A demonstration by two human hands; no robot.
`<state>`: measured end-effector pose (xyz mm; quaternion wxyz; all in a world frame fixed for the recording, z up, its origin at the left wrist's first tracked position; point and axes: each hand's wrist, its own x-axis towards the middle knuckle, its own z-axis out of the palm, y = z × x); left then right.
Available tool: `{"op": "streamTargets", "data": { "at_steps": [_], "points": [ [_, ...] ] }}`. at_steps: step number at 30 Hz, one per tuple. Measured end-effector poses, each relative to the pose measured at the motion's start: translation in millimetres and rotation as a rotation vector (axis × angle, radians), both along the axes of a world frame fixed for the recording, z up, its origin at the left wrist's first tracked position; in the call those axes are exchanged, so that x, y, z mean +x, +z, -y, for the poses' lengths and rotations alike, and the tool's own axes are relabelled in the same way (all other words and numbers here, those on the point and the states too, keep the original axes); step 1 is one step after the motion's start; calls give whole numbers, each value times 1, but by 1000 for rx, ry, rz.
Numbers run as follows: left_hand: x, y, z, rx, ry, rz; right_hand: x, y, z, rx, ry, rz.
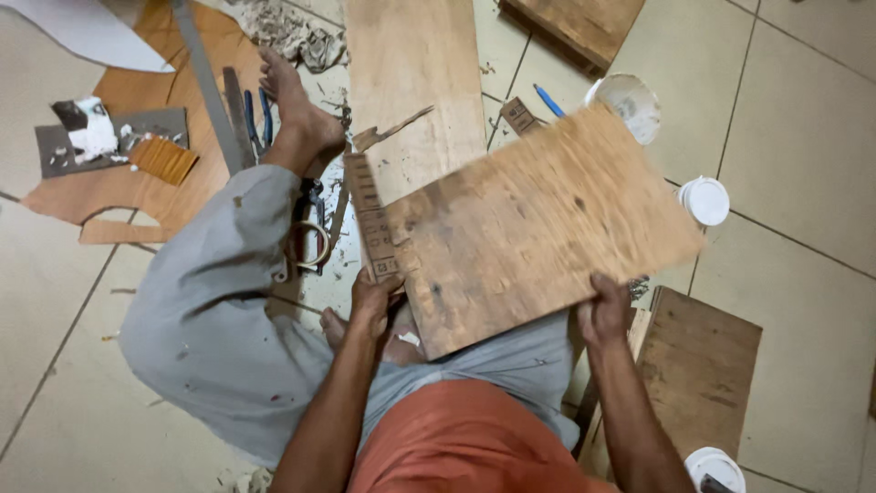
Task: The person sits on the floor and uses a hammer to drive nails into small wooden strips, attaching them to a larger plywood board. The person repeatedly picks up nails, positions the strips, and hammers them into place.
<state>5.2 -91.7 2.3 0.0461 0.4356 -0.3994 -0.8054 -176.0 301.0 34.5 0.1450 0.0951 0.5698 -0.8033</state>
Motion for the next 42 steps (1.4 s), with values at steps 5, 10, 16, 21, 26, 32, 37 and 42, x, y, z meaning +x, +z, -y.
{"op": "streamTargets", "data": {
  "at_steps": [5, 10, 16, 21, 26, 32, 37, 42],
  "points": [
    [11, 8, -4, 89, 85, -81, -88, 36, 93, -179, -24, -159],
    [27, 3, -14, 67, 95, -2, -158, 57, 178, -129, 108, -204],
    [22, -4, -20, -33, -13, -85, -243, 58, 252, -29, 285, -77],
    [10, 3, -16, 35, -12, 4, -286, 54, 300, 134, 393, -100],
    [1, -1, -20, 41, -80, 130, -307, 38, 314, 105, 414, -27],
    [-1, -12, -30, 15, -97, 69, -308, 23, 315, 585, 336, -77],
    [1, -2, -37, -81, -121, 127, -278, 12, 297, 698, 391, -129],
    [13, 13, -38, -40, -62, 38, -185, -20, 225, 822, 360, -279]
  ]
}}
